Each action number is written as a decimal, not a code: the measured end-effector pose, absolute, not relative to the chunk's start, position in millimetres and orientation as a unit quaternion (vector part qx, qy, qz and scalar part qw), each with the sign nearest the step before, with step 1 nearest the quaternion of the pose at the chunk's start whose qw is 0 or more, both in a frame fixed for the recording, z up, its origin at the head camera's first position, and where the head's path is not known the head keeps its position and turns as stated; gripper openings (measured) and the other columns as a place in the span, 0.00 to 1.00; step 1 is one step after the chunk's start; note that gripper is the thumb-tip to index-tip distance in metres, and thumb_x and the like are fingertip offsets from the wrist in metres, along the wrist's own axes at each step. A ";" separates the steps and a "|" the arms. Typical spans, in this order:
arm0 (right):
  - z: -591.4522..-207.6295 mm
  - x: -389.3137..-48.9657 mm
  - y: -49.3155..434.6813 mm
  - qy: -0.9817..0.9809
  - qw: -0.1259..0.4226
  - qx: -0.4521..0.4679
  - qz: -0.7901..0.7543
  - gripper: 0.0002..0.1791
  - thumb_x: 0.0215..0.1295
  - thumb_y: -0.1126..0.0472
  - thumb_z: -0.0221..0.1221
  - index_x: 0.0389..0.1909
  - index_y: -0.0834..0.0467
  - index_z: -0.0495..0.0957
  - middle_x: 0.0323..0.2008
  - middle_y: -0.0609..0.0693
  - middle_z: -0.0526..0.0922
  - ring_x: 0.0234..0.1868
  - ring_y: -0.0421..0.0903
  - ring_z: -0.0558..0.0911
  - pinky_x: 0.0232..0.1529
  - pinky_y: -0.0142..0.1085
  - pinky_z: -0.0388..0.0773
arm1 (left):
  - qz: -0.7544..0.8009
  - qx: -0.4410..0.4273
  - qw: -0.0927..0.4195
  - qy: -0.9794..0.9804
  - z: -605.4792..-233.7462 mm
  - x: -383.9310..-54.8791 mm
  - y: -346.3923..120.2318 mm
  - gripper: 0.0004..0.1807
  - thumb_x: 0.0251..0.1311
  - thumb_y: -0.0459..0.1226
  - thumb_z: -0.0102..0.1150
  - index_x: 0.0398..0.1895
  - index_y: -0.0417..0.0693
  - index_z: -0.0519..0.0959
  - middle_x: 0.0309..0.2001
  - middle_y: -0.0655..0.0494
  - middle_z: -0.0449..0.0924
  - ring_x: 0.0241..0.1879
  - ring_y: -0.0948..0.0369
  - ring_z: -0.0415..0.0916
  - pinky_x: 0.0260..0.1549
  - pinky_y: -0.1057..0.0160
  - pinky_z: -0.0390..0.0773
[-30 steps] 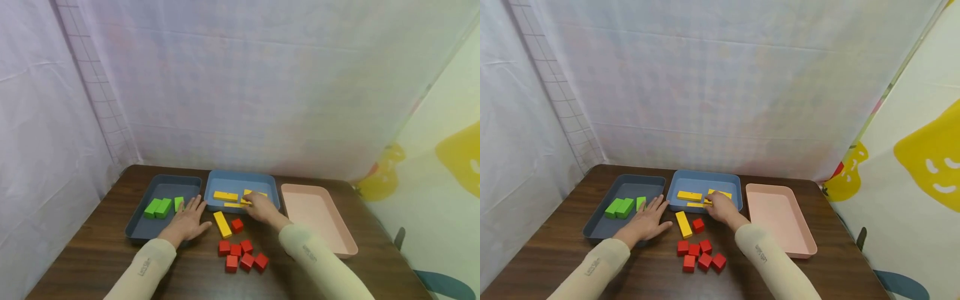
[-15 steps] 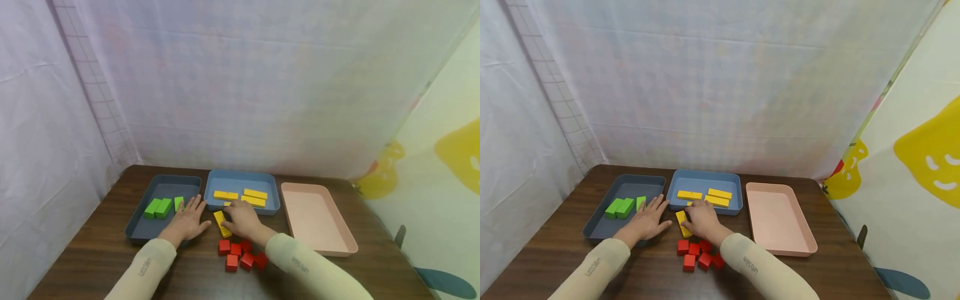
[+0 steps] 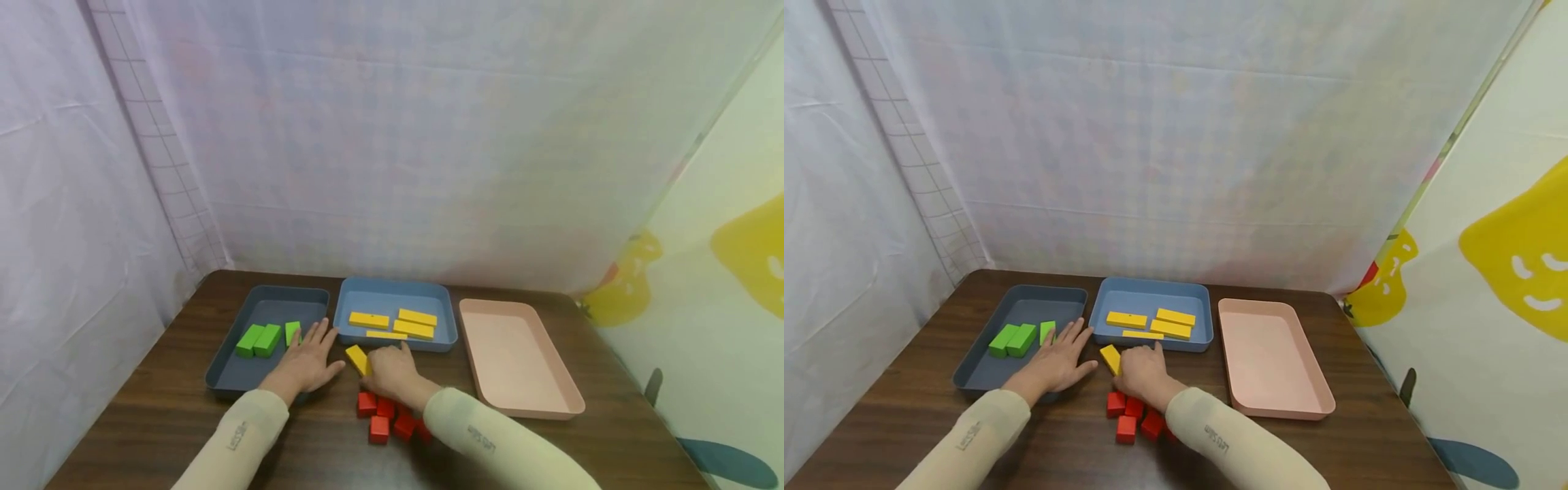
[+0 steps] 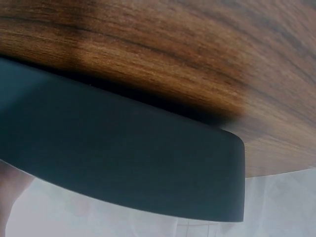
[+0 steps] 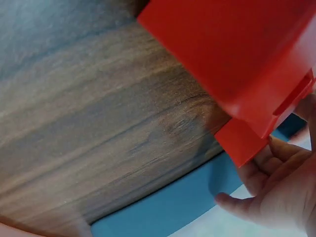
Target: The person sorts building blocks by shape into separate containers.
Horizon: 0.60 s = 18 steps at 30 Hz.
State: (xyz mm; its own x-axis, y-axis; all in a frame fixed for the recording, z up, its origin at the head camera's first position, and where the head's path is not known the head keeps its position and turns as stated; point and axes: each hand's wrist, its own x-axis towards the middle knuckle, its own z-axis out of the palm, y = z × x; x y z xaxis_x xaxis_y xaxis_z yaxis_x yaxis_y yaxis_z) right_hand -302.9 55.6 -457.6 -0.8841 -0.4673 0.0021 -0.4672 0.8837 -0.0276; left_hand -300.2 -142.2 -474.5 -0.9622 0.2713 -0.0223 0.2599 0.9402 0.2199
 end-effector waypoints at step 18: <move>-414.7 -345.9 122.7 0.954 -0.116 -0.243 -0.130 0.19 0.61 0.59 0.64 0.53 0.61 0.83 0.47 0.57 0.83 0.48 0.56 0.81 0.49 0.52 0.78 | 0.109 0.134 0.028 0.985 -473.3 -300.0 -141.7 0.41 0.71 0.58 0.48 0.79 0.46 0.54 0.79 0.42 0.41 0.77 0.44 0.41 0.71 0.38 0.39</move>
State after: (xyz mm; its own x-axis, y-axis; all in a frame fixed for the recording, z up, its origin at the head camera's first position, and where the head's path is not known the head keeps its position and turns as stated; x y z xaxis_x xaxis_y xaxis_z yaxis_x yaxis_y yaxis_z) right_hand -345.9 122.7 -414.7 -0.8548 -0.4344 0.2839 -0.4946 0.8476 -0.1924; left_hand -300.0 -141.7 -473.3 -0.9626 0.2695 -0.0258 0.2574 0.9404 0.2221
